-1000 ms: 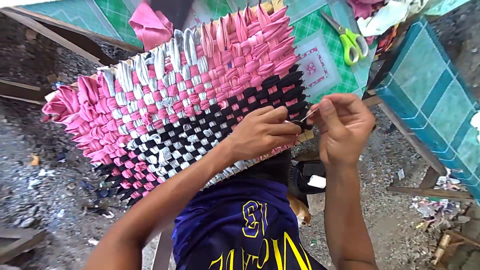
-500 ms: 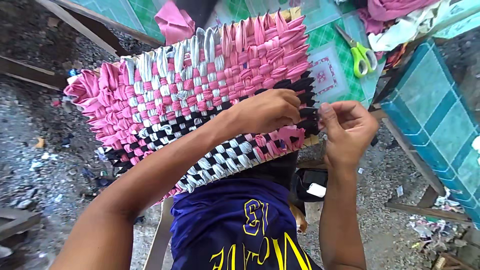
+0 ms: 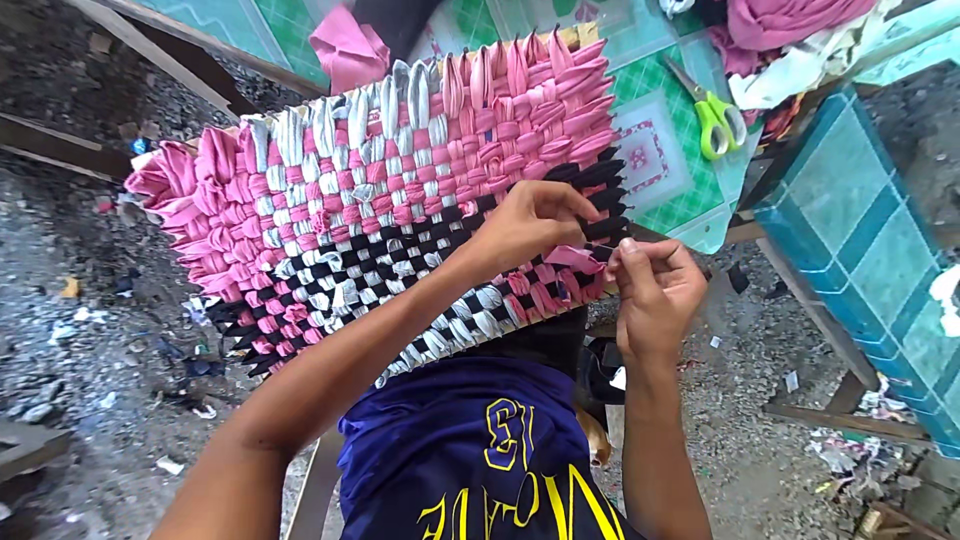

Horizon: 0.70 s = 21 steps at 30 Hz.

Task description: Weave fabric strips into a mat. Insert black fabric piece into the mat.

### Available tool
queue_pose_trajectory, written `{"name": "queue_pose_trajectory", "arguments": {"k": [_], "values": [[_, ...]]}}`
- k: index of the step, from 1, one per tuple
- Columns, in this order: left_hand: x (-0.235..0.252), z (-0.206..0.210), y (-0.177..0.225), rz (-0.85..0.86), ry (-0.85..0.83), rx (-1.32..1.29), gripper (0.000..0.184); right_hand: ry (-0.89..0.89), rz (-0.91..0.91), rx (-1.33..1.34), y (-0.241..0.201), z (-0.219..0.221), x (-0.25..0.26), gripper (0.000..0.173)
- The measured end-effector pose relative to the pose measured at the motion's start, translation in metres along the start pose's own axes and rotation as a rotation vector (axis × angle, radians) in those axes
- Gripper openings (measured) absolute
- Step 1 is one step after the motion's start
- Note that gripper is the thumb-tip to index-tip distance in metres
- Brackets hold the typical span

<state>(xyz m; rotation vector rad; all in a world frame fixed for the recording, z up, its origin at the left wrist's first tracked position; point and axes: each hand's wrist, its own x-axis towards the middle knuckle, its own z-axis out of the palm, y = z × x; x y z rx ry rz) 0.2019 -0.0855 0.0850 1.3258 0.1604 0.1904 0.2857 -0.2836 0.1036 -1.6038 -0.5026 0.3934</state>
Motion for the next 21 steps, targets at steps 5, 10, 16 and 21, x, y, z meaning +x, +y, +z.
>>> {"name": "queue_pose_trajectory", "arguments": {"k": [5,10,16,21], "values": [[-0.009,0.013,-0.001,-0.123,0.184,-0.048,0.018,0.099,-0.090,0.027,0.012,0.010,-0.011,0.007],[-0.011,0.021,-0.004,-0.160,0.355,-0.210,0.020,0.181,-0.198,0.026,0.022,0.016,-0.018,0.005],[-0.018,0.025,-0.010,-0.036,0.396,-0.145,0.031,0.181,-0.308,-0.071,0.026,0.014,-0.023,0.010],[-0.022,0.022,-0.015,0.131,0.277,0.000,0.032,0.205,-0.298,-0.054,0.025,0.018,-0.021,0.010]]}}
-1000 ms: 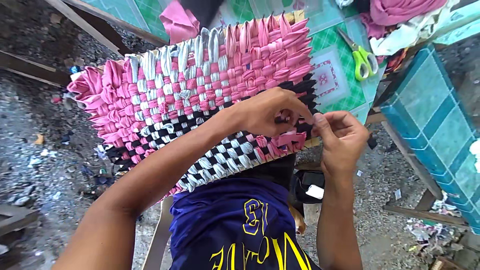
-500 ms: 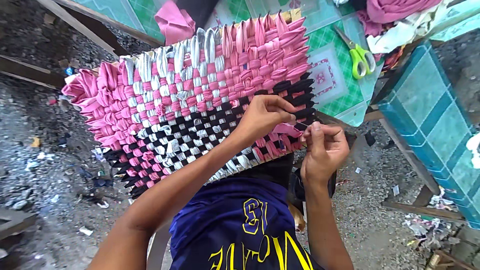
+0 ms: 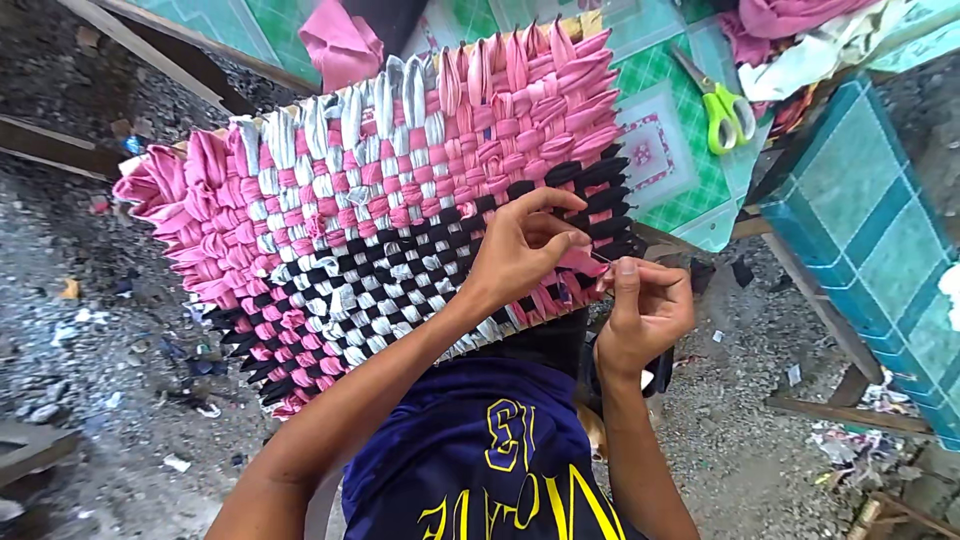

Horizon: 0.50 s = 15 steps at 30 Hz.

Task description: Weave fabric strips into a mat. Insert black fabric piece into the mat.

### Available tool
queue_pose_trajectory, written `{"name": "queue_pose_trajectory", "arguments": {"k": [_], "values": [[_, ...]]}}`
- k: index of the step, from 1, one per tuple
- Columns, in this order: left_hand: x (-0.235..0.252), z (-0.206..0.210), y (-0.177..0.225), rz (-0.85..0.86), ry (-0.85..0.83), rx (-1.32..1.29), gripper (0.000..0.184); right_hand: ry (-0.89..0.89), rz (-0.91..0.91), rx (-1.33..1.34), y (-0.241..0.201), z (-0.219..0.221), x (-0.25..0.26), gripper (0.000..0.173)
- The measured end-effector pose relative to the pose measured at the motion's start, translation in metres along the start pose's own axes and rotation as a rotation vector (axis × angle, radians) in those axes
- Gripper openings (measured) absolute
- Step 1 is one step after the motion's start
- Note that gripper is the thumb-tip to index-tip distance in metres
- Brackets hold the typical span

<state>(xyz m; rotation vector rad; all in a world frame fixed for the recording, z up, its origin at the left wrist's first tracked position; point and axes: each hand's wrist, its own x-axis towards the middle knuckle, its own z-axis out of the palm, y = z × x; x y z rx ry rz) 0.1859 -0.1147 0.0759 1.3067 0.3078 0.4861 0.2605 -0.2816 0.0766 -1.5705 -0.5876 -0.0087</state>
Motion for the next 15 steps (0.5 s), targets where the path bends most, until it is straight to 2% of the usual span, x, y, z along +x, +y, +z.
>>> {"name": "queue_pose_trajectory", "arguments": {"k": [9,15], "values": [[-0.001,-0.010,-0.001,0.028,-0.093,0.012,0.039,-0.005,0.009,-0.037,0.001,0.004,0.002,0.012],[-0.001,-0.013,-0.005,0.005,-0.164,-0.009,0.043,-0.169,0.194,-0.078,-0.005,-0.006,0.014,0.011]]}}
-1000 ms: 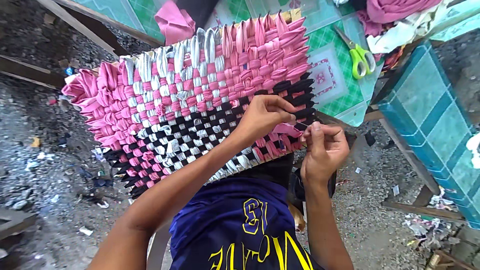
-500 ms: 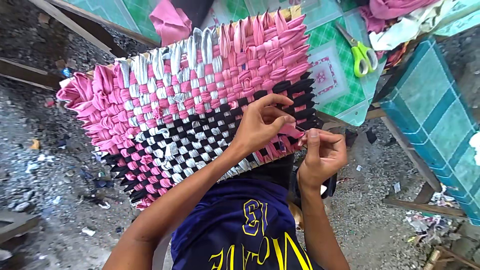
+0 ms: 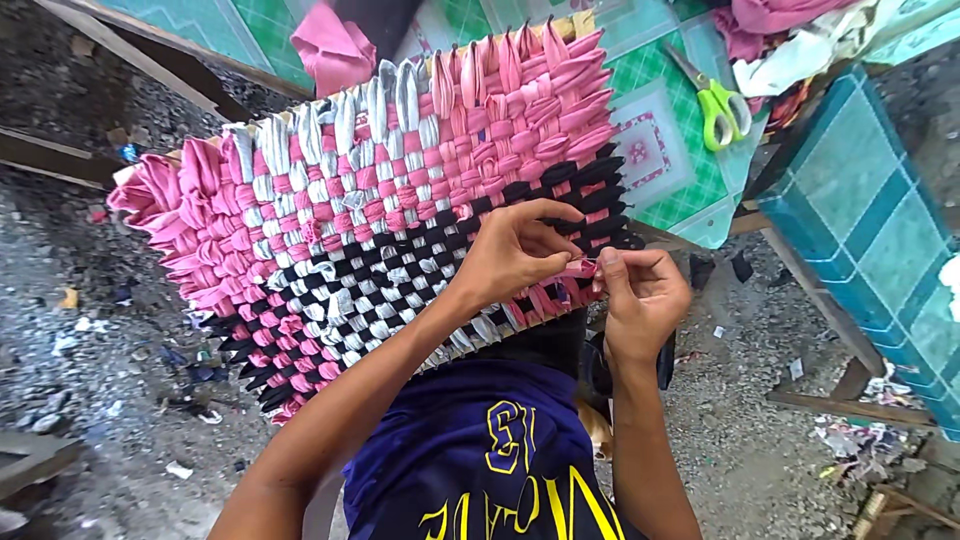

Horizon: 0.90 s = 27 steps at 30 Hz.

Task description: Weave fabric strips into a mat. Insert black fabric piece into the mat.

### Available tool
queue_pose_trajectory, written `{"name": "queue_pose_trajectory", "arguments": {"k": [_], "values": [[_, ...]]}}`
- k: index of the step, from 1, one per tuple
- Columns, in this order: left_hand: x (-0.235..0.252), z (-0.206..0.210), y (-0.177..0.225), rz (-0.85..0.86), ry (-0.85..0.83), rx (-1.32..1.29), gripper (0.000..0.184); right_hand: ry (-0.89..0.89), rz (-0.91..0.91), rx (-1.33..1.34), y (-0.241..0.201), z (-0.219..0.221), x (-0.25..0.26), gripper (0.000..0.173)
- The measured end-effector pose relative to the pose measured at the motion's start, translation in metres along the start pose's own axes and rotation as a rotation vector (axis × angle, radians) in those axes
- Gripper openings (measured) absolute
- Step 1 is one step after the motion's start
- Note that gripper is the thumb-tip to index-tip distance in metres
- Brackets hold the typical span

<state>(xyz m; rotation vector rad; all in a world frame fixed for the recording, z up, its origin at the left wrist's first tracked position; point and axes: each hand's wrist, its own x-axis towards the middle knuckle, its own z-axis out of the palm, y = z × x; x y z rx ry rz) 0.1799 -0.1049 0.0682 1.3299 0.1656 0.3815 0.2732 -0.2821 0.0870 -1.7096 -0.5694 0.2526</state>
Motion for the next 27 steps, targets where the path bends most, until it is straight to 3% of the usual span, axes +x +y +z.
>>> {"name": "queue_pose_trajectory", "arguments": {"k": [10,14,17,27], "values": [[-0.003,0.001,0.000,-0.007,-0.010,-0.003,0.049,-0.076,0.021,-0.033,-0.005,-0.003,0.005,0.012],[-0.004,-0.001,0.002,0.046,0.010,0.074,0.048,-0.042,-0.208,-0.235,-0.004,-0.005,0.001,0.030],[-0.008,0.000,0.006,0.090,0.058,0.145,0.047,-0.002,-0.408,-0.487,-0.008,-0.005,-0.006,0.021],[-0.016,0.004,0.008,0.079,0.140,0.175,0.046,-0.003,-0.406,-0.617,-0.007,0.019,-0.020,0.015]]}}
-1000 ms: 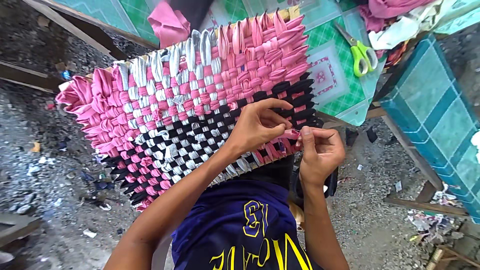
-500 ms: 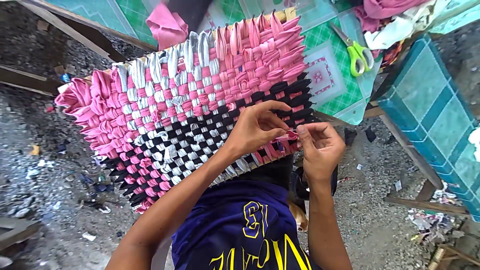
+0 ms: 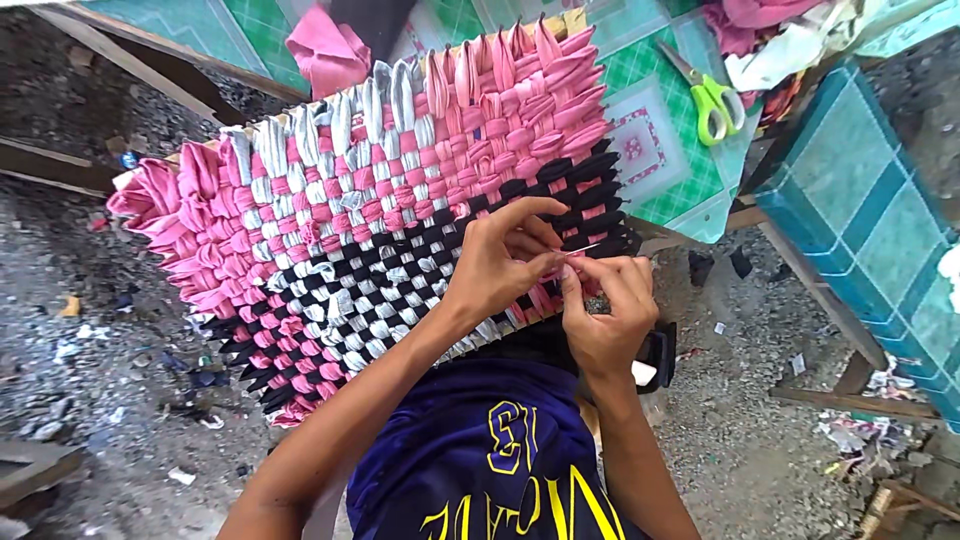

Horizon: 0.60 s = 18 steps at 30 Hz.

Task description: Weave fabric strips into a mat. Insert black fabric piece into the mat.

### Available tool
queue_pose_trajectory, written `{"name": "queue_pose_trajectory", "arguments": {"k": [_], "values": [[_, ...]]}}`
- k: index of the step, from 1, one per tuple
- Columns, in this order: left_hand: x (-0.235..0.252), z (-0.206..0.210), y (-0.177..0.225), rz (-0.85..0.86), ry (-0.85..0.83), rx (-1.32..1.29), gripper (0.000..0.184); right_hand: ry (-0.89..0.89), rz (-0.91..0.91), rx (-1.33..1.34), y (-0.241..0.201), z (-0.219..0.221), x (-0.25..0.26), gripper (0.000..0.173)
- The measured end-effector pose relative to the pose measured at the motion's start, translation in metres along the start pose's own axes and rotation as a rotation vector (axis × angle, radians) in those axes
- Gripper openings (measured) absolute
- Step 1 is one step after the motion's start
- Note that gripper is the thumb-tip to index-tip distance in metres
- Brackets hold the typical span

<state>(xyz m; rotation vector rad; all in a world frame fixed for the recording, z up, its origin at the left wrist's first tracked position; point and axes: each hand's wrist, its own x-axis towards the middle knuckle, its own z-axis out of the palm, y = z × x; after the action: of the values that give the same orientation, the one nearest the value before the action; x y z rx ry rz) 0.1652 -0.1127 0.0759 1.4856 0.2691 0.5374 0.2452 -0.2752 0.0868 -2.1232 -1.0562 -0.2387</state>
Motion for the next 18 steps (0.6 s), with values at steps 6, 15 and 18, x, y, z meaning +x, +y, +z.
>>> {"name": "queue_pose_trajectory", "arguments": {"k": [6,15,18], "values": [[0.000,0.003,-0.001,-0.005,-0.006,0.001,0.047,0.002,-0.003,-0.015,0.005,0.000,0.000,0.013],[-0.002,0.007,0.003,0.022,-0.069,0.171,0.039,0.002,0.125,0.148,0.010,0.000,0.003,0.011],[-0.002,0.007,0.001,0.069,-0.082,0.272,0.035,0.041,0.131,0.094,0.011,0.000,0.003,0.011]]}}
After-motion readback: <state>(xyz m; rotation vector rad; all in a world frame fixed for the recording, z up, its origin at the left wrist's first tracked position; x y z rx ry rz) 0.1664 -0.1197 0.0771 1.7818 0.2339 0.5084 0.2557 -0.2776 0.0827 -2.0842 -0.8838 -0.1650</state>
